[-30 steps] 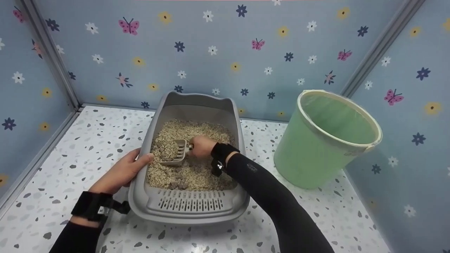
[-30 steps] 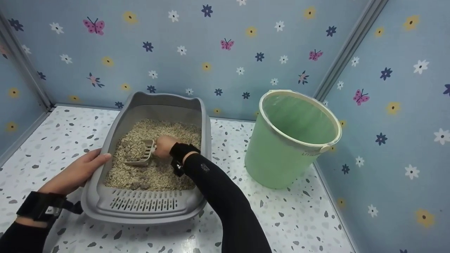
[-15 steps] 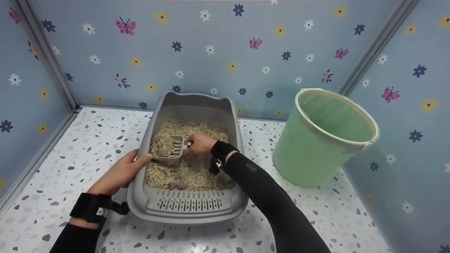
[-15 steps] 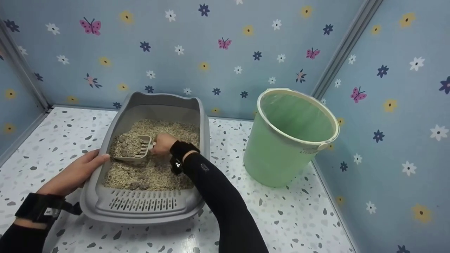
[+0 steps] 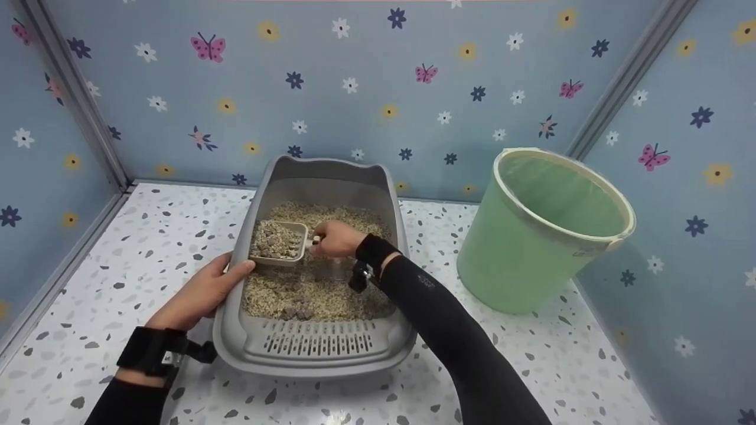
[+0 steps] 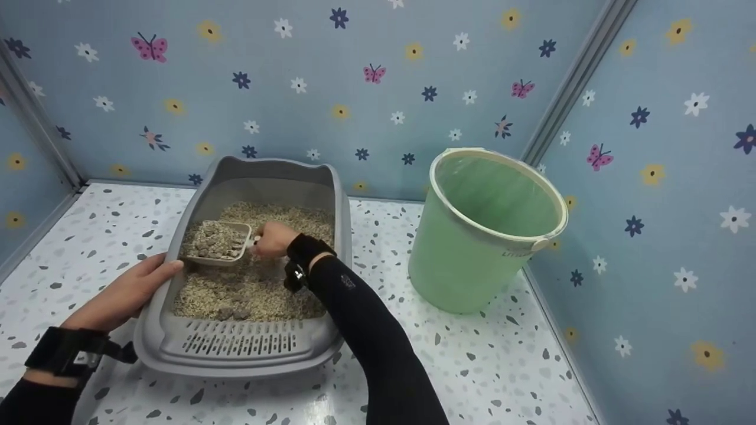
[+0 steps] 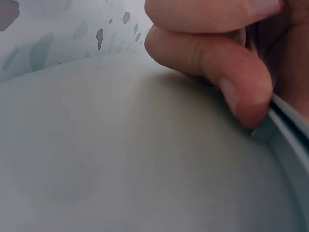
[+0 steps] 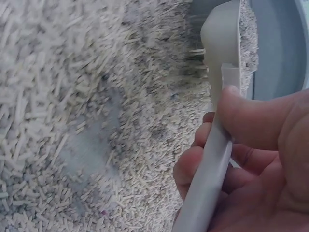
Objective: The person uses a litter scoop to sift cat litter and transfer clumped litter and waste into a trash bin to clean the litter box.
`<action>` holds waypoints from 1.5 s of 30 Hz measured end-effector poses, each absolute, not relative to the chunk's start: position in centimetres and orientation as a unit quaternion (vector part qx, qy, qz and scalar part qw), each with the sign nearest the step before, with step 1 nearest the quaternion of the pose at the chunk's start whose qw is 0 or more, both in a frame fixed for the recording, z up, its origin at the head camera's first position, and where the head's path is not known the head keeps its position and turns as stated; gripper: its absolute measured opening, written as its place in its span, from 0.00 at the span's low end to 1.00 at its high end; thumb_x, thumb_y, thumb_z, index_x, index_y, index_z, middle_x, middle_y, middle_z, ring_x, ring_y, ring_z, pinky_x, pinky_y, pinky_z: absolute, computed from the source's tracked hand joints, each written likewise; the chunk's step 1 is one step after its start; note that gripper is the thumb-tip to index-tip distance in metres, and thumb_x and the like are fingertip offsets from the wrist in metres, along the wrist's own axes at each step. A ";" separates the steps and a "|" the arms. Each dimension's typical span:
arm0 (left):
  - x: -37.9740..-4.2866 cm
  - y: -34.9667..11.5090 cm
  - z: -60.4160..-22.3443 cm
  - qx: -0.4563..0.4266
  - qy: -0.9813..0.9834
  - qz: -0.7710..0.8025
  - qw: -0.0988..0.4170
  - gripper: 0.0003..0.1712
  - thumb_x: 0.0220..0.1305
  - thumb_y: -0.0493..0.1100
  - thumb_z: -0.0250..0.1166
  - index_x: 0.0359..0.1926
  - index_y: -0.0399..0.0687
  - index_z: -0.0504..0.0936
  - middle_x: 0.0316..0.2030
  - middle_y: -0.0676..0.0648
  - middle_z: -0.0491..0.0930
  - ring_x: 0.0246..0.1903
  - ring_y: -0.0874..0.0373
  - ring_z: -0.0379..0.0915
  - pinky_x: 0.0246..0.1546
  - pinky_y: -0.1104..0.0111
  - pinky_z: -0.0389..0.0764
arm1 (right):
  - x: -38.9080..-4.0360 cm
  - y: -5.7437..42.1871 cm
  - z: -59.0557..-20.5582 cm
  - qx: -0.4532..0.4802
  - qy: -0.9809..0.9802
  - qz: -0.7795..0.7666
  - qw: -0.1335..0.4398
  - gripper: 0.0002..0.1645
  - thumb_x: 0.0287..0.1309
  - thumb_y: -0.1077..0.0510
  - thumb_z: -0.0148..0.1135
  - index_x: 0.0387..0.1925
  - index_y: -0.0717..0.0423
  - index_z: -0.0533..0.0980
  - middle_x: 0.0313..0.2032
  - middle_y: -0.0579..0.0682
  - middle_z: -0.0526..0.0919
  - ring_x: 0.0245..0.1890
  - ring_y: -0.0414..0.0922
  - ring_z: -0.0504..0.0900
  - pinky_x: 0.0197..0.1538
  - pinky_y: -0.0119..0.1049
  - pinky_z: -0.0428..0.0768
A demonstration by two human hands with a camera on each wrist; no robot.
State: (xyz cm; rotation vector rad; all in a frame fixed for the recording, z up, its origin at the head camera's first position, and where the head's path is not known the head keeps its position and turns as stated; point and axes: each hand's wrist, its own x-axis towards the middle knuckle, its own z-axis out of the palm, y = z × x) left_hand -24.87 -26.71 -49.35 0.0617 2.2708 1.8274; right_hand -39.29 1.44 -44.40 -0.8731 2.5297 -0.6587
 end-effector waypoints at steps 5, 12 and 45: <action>-24.9 -26.7 -49.4 0.020 0.773 0.624 0.113 0.50 0.87 0.64 0.58 0.89 0.39 0.48 0.53 0.28 0.85 0.38 0.42 0.92 0.35 0.51 0.94 | -39.2 1.7 -44.0 -0.309 0.898 -0.244 0.197 0.12 0.80 0.56 0.67 0.38 0.57 0.78 0.28 0.44 0.68 0.28 0.41 0.65 0.37 0.33 0.64; -24.9 -26.8 -49.4 0.020 0.779 0.617 0.112 0.51 0.86 0.65 0.58 0.89 0.40 0.49 0.48 0.31 0.84 0.34 0.46 0.90 0.30 0.55 0.92 | -38.8 2.4 -43.0 -0.285 0.895 -0.277 0.200 0.09 0.80 0.55 0.68 0.42 0.57 0.83 0.27 0.42 0.72 0.26 0.39 0.69 0.36 0.32 0.69; -25.0 -26.9 -49.4 0.026 0.785 0.608 0.115 0.53 0.86 0.66 0.57 0.90 0.40 0.46 0.50 0.30 0.84 0.35 0.45 0.90 0.30 0.53 0.93 | -34.4 10.4 -37.1 -0.273 0.907 -0.314 0.062 0.23 0.79 0.53 0.69 0.26 0.46 0.70 0.24 0.42 0.68 0.24 0.40 0.66 0.33 0.37 0.67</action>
